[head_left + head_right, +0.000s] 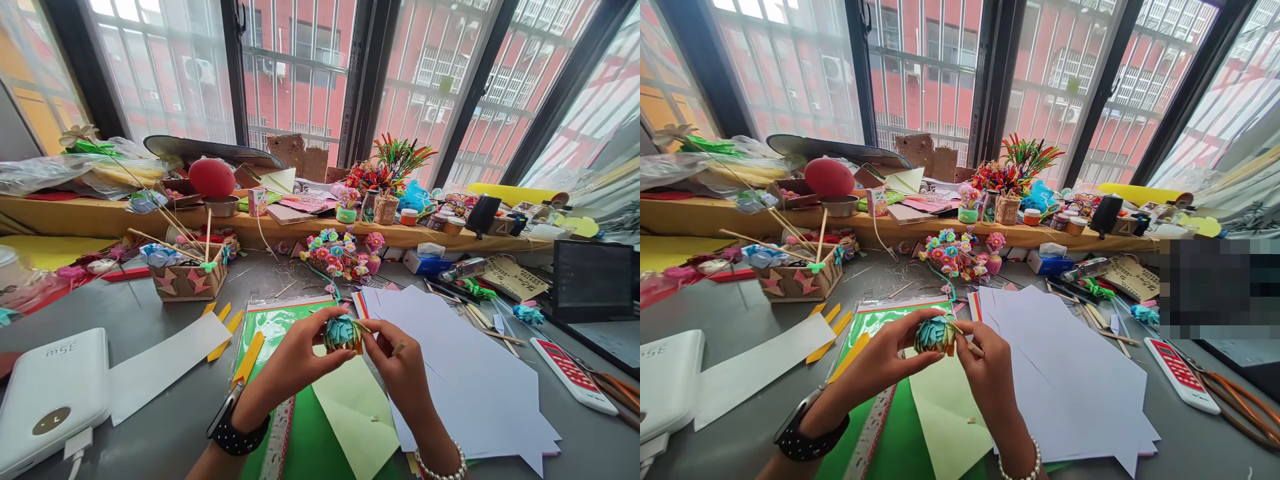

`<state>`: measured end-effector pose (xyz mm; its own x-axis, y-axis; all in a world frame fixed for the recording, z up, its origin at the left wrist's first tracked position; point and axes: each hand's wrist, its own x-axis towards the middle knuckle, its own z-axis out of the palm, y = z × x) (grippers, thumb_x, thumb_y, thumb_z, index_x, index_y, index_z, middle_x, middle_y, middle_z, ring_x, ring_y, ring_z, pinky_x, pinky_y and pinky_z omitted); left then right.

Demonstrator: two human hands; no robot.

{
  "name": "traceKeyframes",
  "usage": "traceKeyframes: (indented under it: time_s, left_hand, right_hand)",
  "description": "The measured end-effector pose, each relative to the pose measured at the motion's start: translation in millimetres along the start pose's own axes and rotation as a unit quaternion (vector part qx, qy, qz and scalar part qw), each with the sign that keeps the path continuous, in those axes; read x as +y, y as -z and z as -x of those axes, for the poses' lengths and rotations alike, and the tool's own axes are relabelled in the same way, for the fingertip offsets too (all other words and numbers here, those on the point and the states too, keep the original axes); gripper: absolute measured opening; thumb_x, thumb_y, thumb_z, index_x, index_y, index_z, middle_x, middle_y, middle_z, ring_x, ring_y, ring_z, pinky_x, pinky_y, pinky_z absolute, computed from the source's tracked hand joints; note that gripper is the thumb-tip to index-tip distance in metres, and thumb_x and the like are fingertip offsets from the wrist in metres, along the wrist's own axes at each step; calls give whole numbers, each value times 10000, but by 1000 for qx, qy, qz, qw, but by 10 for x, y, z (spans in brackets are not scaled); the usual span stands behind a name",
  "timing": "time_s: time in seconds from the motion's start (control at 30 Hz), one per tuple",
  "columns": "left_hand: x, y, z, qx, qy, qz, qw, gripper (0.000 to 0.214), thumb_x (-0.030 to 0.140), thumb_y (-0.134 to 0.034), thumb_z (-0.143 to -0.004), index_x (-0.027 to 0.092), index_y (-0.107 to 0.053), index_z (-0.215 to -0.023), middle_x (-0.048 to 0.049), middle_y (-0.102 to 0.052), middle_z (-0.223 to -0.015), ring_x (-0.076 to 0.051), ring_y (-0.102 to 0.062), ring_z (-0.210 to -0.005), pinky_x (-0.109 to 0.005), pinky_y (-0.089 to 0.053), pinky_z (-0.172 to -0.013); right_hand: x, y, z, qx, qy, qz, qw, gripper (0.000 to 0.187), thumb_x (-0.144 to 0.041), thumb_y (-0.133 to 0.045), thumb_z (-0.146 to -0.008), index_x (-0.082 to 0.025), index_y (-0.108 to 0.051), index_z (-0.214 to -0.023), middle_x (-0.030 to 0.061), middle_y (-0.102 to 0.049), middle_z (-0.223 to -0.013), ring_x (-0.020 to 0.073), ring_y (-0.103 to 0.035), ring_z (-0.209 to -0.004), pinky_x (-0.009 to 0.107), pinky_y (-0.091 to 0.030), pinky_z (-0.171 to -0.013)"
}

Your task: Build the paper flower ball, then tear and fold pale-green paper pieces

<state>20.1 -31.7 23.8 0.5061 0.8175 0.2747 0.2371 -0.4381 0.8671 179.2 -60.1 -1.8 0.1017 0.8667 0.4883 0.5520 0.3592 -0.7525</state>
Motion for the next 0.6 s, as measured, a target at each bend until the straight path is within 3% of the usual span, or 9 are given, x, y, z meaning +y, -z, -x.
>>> traceKeyframes:
  time_s: [0.23, 0.43, 0.6]
  left_hand:
    - [-20, -80, -9, 33, 25, -36, 999, 435, 290, -557, -711, 199, -454, -1124, -43, -593, -931, -170, -557, -775, -293, -461, -717]
    - [61, -39, -6, 5, 84, 90, 992, 433, 316, -548, -719, 175, -439, -1113, -38, -581, -843, -163, -579, -710, -299, -494, -654]
    - [108, 16, 15, 9, 60, 172, 983, 475, 276, -593, -694, 235, -407, -1130, -79, -444, -1181, -168, -573, -822, -321, -498, -714]
  right_hand:
    - [67, -79, 16, 40, 88, 59, 994, 190, -186, -444, -777, -161, -608, -870, 44, -624, -726, 130, -522, -561, 225, -408, -484]
    - [17, -68, 27, 54, 85, 23, 995, 197, -199, -460, -786, -166, -604, -916, 12, -592, -665, 89, -428, -450, 207, -377, -437]
    - [-6, -63, 48, 84, 67, -3, 994, 203, -233, -476, -786, -169, -595, -938, -23, -525, -584, 81, -384, -440, 197, -355, -431]
